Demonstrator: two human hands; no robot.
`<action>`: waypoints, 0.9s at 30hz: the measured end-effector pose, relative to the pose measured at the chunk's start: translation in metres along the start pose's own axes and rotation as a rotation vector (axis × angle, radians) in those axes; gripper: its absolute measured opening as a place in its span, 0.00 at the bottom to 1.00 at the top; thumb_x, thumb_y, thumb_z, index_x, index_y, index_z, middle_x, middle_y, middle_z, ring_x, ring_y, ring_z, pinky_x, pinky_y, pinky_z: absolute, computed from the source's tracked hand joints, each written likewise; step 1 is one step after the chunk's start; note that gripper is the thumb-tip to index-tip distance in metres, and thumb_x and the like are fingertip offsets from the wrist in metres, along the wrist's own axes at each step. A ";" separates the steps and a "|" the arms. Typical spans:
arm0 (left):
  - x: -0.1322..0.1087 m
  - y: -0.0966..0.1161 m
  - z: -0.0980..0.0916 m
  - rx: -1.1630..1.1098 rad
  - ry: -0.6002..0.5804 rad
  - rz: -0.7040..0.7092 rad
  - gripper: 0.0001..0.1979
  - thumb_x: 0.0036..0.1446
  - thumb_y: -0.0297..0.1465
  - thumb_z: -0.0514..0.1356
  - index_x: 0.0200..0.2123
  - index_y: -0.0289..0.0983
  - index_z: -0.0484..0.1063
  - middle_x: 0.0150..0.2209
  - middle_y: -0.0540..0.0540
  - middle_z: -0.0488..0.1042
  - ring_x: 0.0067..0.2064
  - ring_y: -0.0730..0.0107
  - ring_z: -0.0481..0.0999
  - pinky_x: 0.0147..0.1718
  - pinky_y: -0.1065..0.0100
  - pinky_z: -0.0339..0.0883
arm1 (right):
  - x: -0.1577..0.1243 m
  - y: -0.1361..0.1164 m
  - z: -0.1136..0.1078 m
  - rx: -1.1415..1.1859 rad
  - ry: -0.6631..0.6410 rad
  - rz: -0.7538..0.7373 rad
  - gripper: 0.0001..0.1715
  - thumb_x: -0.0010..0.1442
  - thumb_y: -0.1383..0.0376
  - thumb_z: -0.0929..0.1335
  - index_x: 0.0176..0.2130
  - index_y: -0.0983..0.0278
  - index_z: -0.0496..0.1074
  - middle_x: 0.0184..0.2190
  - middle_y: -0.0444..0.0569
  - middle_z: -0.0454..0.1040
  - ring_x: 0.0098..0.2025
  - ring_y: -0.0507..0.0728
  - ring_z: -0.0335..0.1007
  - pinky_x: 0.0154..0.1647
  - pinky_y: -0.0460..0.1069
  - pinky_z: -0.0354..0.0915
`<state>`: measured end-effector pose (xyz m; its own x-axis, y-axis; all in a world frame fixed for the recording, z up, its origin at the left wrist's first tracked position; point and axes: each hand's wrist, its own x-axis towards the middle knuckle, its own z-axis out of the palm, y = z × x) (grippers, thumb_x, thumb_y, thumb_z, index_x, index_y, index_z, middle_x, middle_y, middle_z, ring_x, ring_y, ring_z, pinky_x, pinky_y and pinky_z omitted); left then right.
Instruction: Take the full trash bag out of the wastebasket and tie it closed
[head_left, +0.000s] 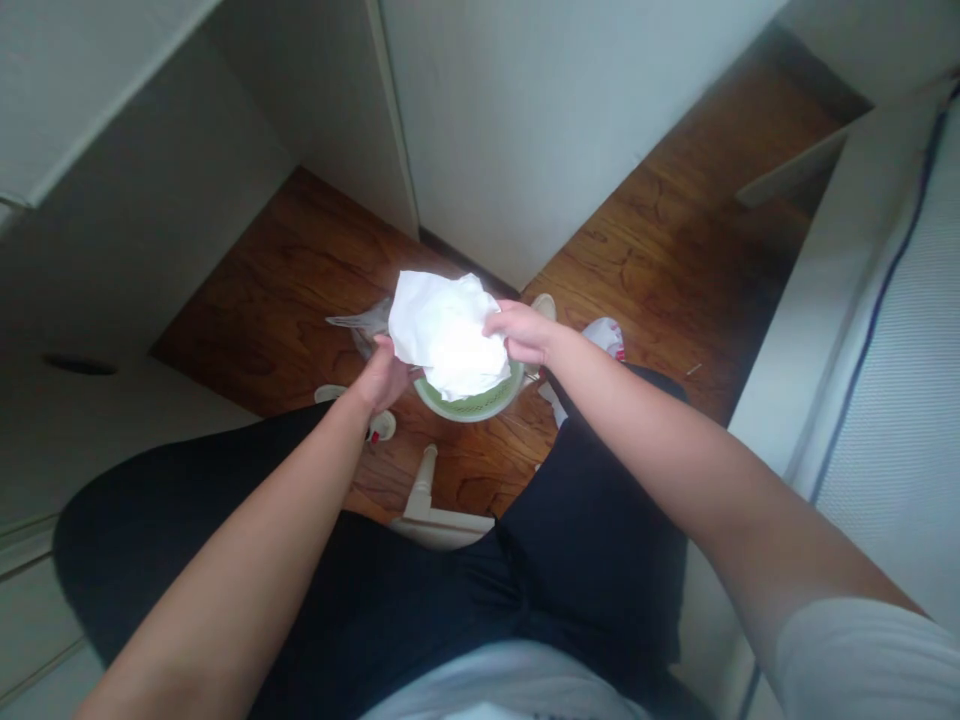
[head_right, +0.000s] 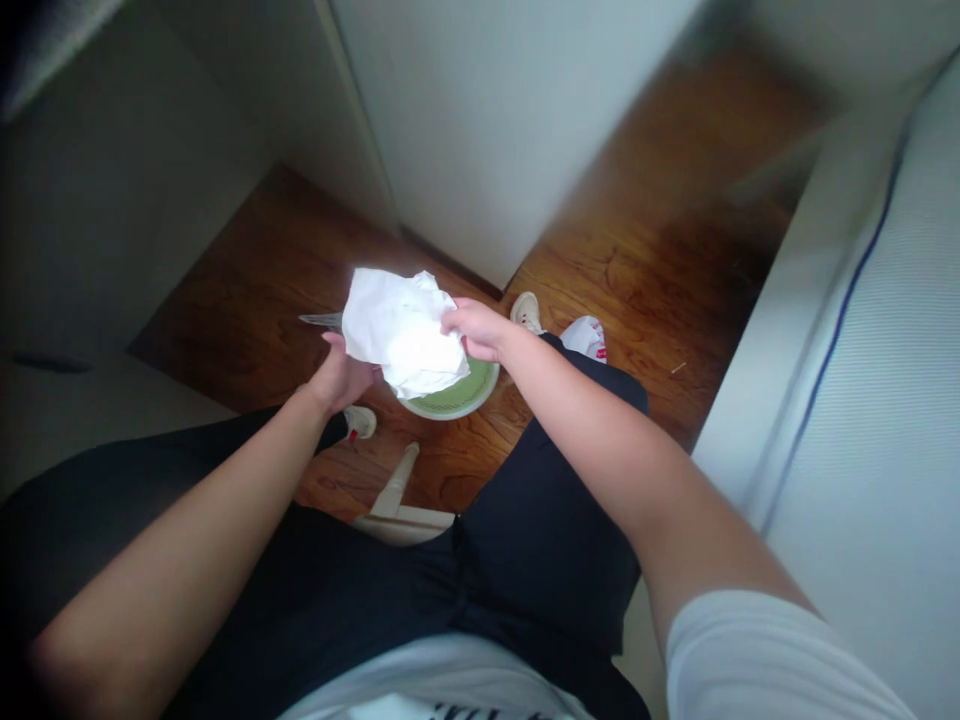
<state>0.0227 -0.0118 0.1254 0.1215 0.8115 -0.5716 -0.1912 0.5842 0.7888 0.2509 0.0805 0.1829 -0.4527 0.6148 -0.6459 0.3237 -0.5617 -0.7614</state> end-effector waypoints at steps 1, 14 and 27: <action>-0.004 0.008 0.005 -0.003 -0.017 0.000 0.52 0.59 0.76 0.45 0.65 0.43 0.74 0.64 0.35 0.78 0.68 0.43 0.75 0.60 0.49 0.76 | -0.005 -0.002 0.002 0.064 0.001 -0.005 0.36 0.51 0.79 0.64 0.59 0.71 0.73 0.49 0.57 0.82 0.50 0.64 0.82 0.61 0.58 0.77; 0.032 0.033 0.034 -0.202 0.144 0.034 0.23 0.54 0.29 0.74 0.54 0.33 0.78 0.56 0.34 0.83 0.59 0.44 0.83 0.60 0.45 0.79 | 0.003 0.025 -0.033 0.024 0.293 -0.222 0.42 0.64 0.71 0.67 0.74 0.61 0.60 0.58 0.53 0.76 0.56 0.62 0.78 0.54 0.56 0.79; 0.203 0.019 -0.027 -0.132 0.489 -0.042 0.12 0.53 0.20 0.69 0.41 0.34 0.76 0.45 0.39 0.85 0.49 0.54 0.86 0.53 0.54 0.82 | -0.029 -0.018 -0.023 -0.843 -0.084 -0.136 0.28 0.71 0.70 0.75 0.67 0.67 0.75 0.60 0.61 0.78 0.59 0.70 0.79 0.65 0.63 0.74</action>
<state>0.0176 0.1641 0.0182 -0.3328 0.6678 -0.6658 -0.3211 0.5836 0.7459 0.2775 0.0857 0.2137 -0.5814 0.5852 -0.5652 0.7566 0.1335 -0.6401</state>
